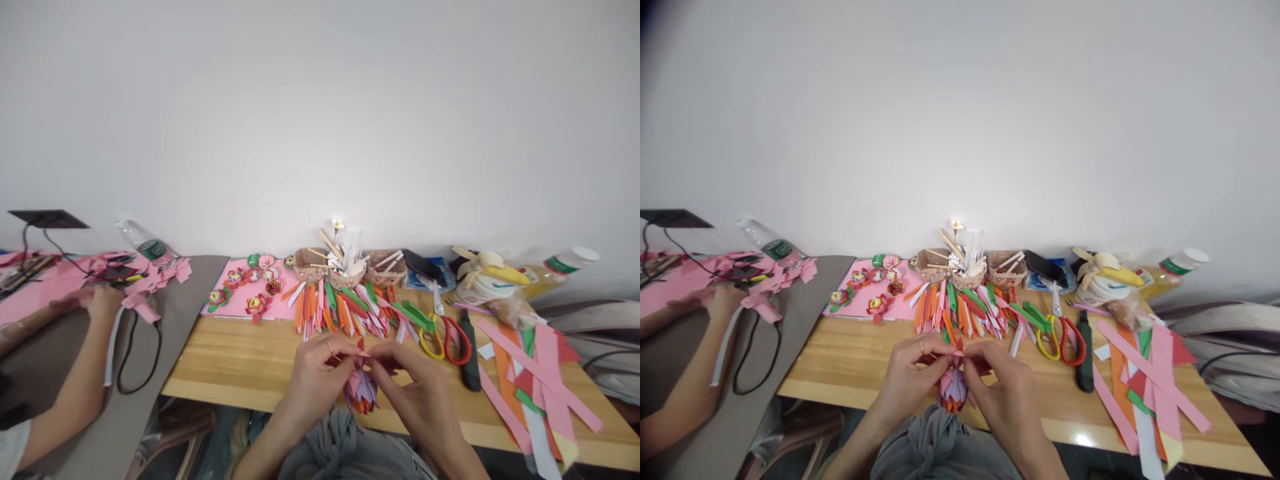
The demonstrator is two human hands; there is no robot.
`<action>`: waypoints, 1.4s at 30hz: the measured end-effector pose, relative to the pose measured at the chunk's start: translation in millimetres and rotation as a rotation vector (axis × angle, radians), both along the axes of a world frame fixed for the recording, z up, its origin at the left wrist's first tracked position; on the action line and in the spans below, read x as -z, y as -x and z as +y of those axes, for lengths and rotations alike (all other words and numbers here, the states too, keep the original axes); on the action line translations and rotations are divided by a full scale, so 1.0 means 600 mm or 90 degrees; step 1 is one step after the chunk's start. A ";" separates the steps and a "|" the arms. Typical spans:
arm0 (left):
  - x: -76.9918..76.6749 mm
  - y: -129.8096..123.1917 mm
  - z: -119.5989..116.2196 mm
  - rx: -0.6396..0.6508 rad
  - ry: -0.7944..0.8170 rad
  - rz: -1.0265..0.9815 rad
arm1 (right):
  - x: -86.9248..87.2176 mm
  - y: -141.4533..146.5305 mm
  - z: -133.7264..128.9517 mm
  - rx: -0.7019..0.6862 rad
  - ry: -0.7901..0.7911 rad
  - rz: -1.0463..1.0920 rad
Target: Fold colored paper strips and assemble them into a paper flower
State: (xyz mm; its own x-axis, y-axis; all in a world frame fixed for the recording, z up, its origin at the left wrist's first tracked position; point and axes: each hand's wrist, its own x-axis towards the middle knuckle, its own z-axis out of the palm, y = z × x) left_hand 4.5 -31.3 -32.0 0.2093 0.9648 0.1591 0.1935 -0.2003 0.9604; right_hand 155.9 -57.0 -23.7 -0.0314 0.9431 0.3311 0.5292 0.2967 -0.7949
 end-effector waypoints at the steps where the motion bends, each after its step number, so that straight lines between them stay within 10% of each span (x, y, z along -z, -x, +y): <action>1: -0.002 0.001 0.000 0.001 -0.027 -0.006 | -0.002 -0.001 0.000 0.001 -0.006 0.012; 12: -0.002 0.015 0.015 0.251 0.381 -0.331 | -0.012 -0.003 0.006 -0.003 -0.089 0.032; 18: -0.002 -0.008 0.007 0.151 0.347 -0.270 | -0.011 -0.009 0.005 0.108 -0.124 -0.008; 26: 0.013 -0.005 0.016 0.109 0.068 -0.044 | -0.027 -0.005 0.017 -0.007 0.281 0.223; 42: 0.012 -0.021 0.006 0.124 0.220 -0.265 | -0.025 0.004 0.020 -0.001 0.409 0.364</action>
State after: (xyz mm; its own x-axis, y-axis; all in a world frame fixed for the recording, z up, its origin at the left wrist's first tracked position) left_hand 16.8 -27.6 -39.3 0.3754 0.9255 -0.0515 -0.2233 0.1442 0.9640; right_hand 153.5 -44.9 -8.7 -0.0238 0.9531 -0.3017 -0.0045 -0.3018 -0.9533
